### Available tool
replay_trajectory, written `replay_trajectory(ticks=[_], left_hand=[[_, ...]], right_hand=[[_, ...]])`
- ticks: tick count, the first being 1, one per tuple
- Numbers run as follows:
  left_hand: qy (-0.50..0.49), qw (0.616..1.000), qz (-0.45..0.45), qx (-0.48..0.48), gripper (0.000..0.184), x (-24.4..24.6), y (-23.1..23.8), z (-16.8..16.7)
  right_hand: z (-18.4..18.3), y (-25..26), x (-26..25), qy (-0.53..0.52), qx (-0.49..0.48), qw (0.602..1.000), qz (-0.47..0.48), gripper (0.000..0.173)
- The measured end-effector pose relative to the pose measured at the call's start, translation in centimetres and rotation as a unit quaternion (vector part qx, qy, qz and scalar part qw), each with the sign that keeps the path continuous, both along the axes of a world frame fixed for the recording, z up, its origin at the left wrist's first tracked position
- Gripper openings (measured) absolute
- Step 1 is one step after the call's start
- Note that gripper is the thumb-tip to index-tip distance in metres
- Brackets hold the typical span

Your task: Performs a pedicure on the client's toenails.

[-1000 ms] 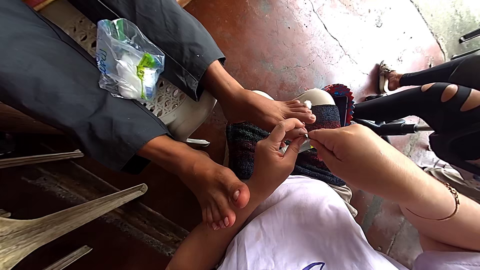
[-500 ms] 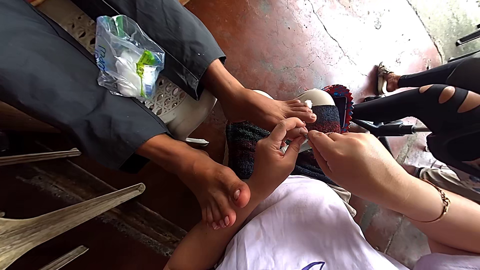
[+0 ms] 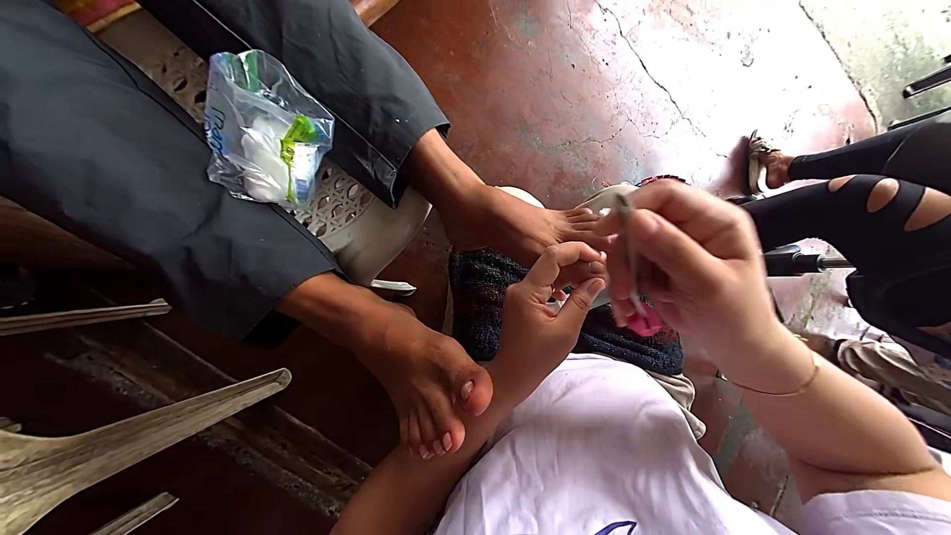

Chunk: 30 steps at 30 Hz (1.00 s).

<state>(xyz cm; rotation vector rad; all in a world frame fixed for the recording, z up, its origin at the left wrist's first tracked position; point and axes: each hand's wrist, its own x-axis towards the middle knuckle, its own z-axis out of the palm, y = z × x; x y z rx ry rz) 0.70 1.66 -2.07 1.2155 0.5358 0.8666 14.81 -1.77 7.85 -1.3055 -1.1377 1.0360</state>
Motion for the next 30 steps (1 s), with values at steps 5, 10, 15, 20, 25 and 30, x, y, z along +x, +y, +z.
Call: replay_trajectory(ticks=[5,10,15,20,25,30], left_hand=[[-0.016,0.998,-0.012,-0.063,0.03,-0.4,-0.1,0.5],[-0.061,0.99,-0.013,-0.123,0.029,-0.7,-0.1,0.9],[-0.08,0.984,-0.005,-0.161,0.027,-0.4,-0.5,1.2],[-0.085,0.982,0.008,-0.169,0.027,0.1,-0.6,1.1],[-0.056,0.992,0.028,-0.112,0.03,0.6,-0.7,0.9],[-0.036,0.996,0.031,-0.071,0.031,0.8,-0.6,0.3]], right_hand=[[-1.0,3.0,-1.3,-0.098,0.106,0.986,-0.086,0.021],[0.6,0.8,0.9,-0.198,0.006,0.979,0.048,0.016],[-1.1,-3.7,2.5,-0.335,-0.012,0.941,0.051,0.025],[-0.8,-5.0,3.1,-0.31,-0.06,0.949,-0.005,0.019],[0.4,-4.5,2.7,-0.339,-0.13,0.931,0.022,0.024],[1.8,-3.5,2.2,-0.326,-0.204,0.922,0.052,0.022]])
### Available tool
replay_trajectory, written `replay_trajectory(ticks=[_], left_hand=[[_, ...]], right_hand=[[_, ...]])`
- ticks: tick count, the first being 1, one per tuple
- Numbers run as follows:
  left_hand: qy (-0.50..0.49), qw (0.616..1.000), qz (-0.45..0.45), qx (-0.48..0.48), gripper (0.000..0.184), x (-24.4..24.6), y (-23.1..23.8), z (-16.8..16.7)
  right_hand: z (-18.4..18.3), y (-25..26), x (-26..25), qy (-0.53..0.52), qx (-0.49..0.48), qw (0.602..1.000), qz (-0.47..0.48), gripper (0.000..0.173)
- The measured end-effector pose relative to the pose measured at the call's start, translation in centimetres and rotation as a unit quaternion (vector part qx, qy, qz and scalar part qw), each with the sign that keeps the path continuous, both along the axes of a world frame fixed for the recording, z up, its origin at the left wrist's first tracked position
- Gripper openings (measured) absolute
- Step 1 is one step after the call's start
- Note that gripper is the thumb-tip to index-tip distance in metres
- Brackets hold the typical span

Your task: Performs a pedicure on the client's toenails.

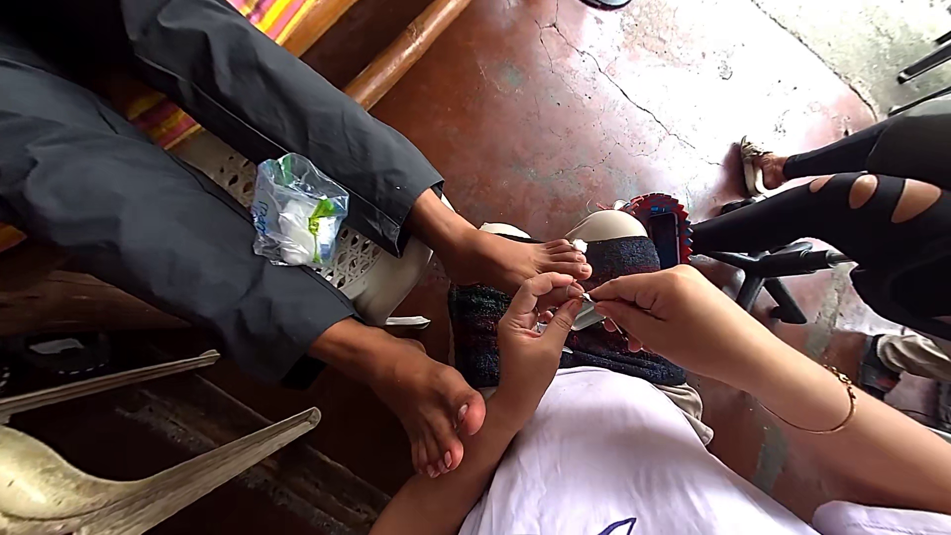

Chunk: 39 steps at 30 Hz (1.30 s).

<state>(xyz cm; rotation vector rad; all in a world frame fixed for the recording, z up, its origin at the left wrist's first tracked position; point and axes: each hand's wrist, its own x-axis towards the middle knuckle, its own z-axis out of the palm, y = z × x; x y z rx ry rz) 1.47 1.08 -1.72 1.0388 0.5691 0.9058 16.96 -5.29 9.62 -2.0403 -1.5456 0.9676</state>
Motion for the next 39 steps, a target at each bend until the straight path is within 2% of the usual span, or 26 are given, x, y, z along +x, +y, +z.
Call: replay_trajectory(ticks=[9,15,25,31,39], left_hand=[[0.006,0.999,0.0,0.033,0.032,0.1,0.1,-0.7],[0.018,0.998,0.002,0.054,0.03,0.1,0.1,-1.0],[0.029,0.998,0.004,0.062,0.029,0.1,0.2,-1.1],[0.032,0.997,-0.002,0.063,0.029,0.0,0.2,-1.1],[0.024,0.998,-0.004,0.062,0.031,-0.1,0.3,-1.0]], right_hand=[[2.1,2.3,-0.8,-0.015,-0.137,0.99,-0.02,0.019],[2.6,3.1,-1.3,-0.033,-0.168,0.985,-0.021,0.02],[2.2,3.1,-1.0,-0.032,-0.132,0.991,0.002,0.015],[1.9,3.0,-0.2,0.006,-0.116,0.993,0.008,0.014],[1.3,2.5,0.7,-0.028,-0.051,0.995,0.079,0.012]])
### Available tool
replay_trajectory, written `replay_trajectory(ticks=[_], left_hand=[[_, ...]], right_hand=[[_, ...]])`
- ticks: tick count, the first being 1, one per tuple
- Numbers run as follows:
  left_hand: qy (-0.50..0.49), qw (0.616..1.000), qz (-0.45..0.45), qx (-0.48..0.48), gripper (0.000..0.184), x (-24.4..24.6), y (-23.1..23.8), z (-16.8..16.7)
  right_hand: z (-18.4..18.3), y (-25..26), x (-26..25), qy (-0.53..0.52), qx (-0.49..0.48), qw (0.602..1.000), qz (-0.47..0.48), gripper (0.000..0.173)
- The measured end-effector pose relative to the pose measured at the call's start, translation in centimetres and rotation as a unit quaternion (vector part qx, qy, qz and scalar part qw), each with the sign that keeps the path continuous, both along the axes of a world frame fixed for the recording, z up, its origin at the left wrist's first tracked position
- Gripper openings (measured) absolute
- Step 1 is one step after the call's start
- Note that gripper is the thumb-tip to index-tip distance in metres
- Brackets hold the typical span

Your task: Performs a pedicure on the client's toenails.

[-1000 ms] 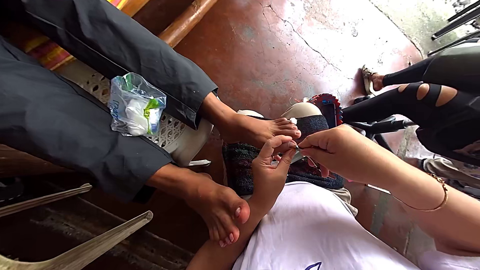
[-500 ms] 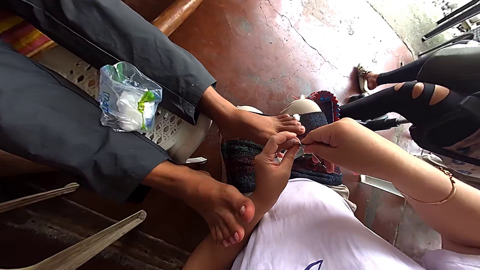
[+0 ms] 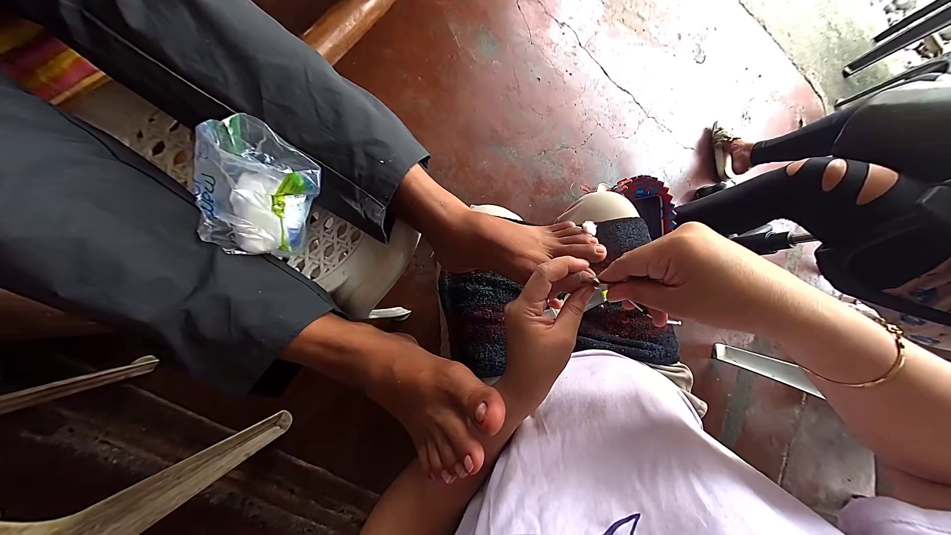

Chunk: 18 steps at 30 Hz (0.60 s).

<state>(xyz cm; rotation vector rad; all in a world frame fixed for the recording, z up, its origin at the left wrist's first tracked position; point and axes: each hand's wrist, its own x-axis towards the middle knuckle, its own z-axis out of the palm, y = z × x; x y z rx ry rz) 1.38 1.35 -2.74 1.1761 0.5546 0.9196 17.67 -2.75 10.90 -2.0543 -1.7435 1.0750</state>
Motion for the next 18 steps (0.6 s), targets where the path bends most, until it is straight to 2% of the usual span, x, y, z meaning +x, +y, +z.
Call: replay_trajectory(ticks=[7,11,14,18], left_hand=[[0.015,1.0,0.004,0.009,0.031,0.0,0.0,0.0],[0.013,1.0,0.002,0.004,0.031,0.0,0.0,0.1],[0.013,1.0,0.001,0.002,0.031,0.1,0.0,0.1],[0.011,1.0,0.001,-0.001,0.031,0.1,0.0,0.2]], right_hand=[[0.5,0.4,-1.0,0.026,-0.069,0.993,-0.087,0.013],[0.7,0.4,-1.4,0.005,-0.072,0.994,-0.088,0.013],[0.5,0.3,-1.6,-0.034,-0.048,0.997,-0.058,0.013],[-0.3,-0.5,-1.6,-0.127,0.062,0.989,0.038,0.016]])
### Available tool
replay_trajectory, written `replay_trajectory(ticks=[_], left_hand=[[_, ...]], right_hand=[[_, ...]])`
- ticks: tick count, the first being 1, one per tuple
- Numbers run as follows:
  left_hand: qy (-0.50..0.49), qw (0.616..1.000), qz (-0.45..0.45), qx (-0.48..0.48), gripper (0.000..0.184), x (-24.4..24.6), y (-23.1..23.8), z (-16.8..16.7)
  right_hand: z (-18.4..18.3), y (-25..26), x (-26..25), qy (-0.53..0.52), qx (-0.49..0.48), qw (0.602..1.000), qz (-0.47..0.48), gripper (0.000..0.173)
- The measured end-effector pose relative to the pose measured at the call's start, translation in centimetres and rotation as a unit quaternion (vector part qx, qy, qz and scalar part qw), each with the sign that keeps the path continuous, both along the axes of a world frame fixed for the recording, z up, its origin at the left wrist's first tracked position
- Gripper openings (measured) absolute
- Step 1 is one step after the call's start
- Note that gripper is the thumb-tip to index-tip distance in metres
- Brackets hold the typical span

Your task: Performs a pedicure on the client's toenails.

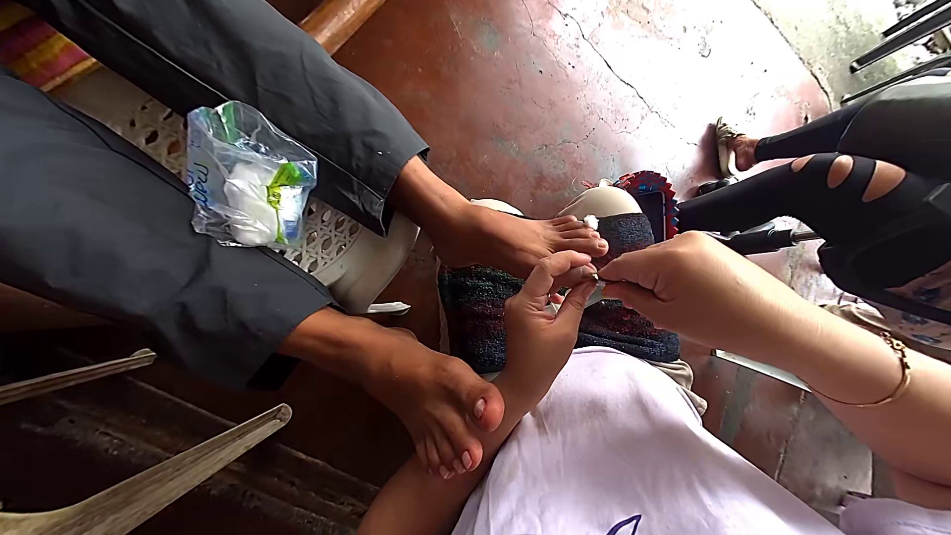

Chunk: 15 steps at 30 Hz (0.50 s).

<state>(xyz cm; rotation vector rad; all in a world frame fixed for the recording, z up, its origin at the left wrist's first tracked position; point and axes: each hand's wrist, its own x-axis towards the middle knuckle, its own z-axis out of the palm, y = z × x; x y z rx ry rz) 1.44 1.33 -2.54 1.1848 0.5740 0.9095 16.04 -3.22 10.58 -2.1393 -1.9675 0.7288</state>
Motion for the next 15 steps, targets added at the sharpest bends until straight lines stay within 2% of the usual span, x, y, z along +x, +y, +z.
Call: replay_trajectory(ticks=[4,15], left_hand=[[-0.002,1.0,-0.001,0.002,0.031,0.0,0.0,0.0],[0.007,1.0,0.0,0.011,0.03,0.1,0.1,-0.1]], right_hand=[[-0.5,-0.5,-0.4,-0.078,0.053,0.994,0.057,0.018],[-2.6,-1.9,-0.6,-0.152,0.16,0.969,0.107,0.021]])
